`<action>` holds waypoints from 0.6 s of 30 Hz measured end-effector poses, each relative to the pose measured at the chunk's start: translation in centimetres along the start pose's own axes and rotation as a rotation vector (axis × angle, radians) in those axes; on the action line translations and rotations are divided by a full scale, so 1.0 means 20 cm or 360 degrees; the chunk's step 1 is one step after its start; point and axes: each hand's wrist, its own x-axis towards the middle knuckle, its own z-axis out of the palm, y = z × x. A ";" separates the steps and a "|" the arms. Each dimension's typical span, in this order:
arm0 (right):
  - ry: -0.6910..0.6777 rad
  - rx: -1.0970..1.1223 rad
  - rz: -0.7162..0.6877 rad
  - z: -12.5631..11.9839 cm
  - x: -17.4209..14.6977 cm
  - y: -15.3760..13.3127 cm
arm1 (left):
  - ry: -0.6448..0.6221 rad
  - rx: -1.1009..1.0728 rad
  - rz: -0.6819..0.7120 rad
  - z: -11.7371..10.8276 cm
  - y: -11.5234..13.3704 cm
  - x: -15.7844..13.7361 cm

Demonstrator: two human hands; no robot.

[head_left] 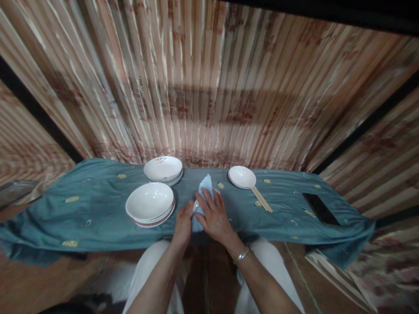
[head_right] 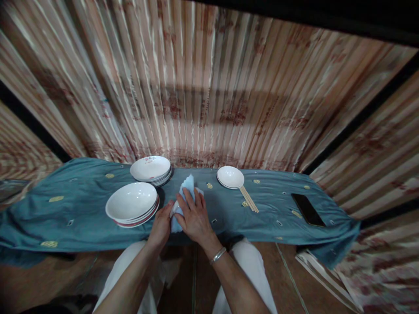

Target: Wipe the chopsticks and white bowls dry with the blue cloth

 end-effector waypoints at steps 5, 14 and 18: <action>0.0130 0.0581 0.0362 0.00 0.02 0.17 | -0.0130 -0.0104 -0.0081 -0.01 -0.03 0.01; 0.0233 0.1593 0.1031 0.17 0.03 0.29 | -0.0118 -0.0136 -0.0067 -0.03 0.03 0.00; 0.0276 0.1532 0.1040 0.15 0.03 0.28 | -0.0141 -0.0075 -0.0055 -0.03 0.04 -0.01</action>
